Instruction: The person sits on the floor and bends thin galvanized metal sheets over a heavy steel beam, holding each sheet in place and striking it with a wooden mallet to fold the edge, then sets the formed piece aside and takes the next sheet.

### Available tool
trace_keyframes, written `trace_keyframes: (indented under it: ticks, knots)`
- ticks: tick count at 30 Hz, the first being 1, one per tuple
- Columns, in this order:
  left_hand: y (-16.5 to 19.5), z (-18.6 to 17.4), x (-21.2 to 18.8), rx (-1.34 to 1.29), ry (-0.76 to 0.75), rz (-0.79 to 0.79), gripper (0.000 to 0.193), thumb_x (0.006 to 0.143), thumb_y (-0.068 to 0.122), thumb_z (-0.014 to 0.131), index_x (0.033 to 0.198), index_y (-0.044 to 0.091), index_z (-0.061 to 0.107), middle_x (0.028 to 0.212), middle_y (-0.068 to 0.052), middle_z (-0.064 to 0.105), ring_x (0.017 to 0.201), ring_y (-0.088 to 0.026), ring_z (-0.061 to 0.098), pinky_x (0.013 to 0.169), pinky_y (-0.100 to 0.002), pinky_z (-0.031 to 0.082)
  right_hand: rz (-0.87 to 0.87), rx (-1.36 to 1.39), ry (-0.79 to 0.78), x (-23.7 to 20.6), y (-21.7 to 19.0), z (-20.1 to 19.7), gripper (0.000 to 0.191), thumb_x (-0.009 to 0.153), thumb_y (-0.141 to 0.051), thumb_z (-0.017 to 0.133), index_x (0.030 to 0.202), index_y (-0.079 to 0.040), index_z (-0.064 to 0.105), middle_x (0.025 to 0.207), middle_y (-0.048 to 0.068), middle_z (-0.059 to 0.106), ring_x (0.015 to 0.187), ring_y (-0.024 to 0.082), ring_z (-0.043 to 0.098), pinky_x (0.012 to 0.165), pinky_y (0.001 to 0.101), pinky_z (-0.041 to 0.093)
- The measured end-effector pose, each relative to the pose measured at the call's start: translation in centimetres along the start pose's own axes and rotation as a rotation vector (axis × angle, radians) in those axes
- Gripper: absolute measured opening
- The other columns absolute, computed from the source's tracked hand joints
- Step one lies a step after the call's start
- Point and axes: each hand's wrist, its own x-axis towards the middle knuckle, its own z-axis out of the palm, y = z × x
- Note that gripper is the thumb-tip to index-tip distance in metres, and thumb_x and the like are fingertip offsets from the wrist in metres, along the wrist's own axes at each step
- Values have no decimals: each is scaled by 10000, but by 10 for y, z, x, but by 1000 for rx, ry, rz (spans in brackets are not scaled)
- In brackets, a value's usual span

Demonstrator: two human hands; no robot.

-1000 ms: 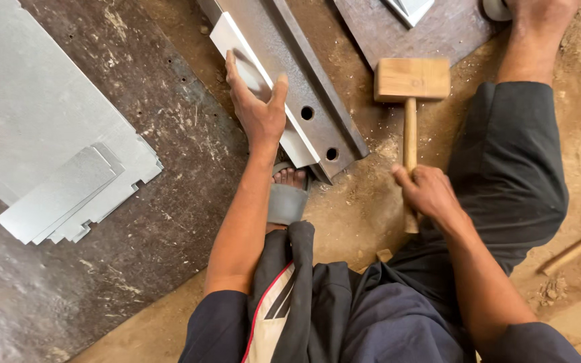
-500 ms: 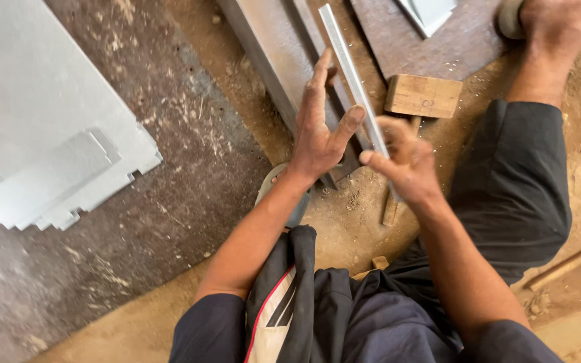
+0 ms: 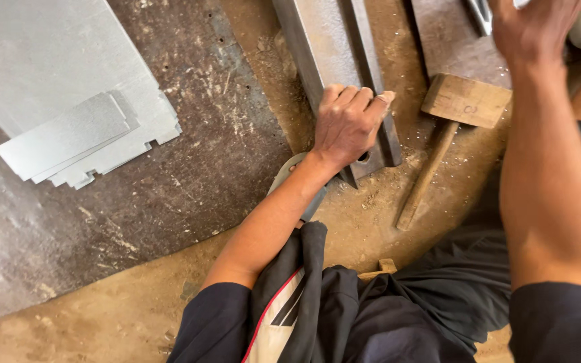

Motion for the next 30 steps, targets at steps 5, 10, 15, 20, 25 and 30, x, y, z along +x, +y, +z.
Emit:
trace_keyframes:
  ticks: [5, 10, 15, 20, 25, 30]
  knots:
    - [2, -8, -2, -304, 76, 8, 337, 950, 235, 748, 1260, 131, 669, 1042, -38, 669, 1010, -215, 646, 944, -397, 464, 565, 959, -204, -4, -127, -77, 332, 1101, 15, 798, 1350, 21, 578, 1332, 176, 624, 1170, 235, 654, 836, 322, 588]
    - [-66, -56, -45, -275, 292, -99, 341, 1007, 176, 717, 1336, 198, 631, 1285, -20, 653, 1212, -182, 622, 1092, -341, 532, 748, 1262, -496, -31, -236, -127, 393, 1017, -65, 812, 1340, -1, 596, 1094, 80, 666, 926, 122, 621, 814, 253, 531]
    - [-200, -150, -115, 75, 330, -470, 477, 911, 105, 758, 1361, 183, 621, 1326, -50, 668, 1284, -221, 617, 1169, -401, 488, 736, 1203, -524, -35, -253, -123, 494, 916, -49, 831, 1317, 11, 549, 953, 55, 620, 772, 97, 561, 688, 245, 488]
    - [-278, -243, -177, 429, -46, -696, 796, 778, 135, 896, 1470, 212, 511, 1434, -120, 552, 1325, -311, 514, 1119, -478, 365, 720, 1176, -556, -38, -249, -117, 484, 936, -47, 837, 1309, 12, 535, 947, 35, 580, 743, 76, 529, 651, 221, 450]
    - [-298, -274, -186, 440, -250, -709, 944, 714, 238, 958, 1530, 226, 484, 1416, -90, 562, 1291, -302, 529, 1096, -475, 412, 721, 1194, -569, -43, -250, -114, 432, 966, -48, 838, 1261, 7, 528, 907, 23, 578, 754, 53, 516, 660, 196, 429]
    - [-303, -276, -166, 624, -277, -622, 1008, 559, 309, 997, 1463, 262, 553, 1257, -54, 610, 1209, -275, 554, 1064, -470, 401, 720, 1159, -570, -43, -248, -115, 439, 961, -48, 834, 1281, 3, 537, 918, 24, 571, 731, 53, 498, 645, 194, 424]
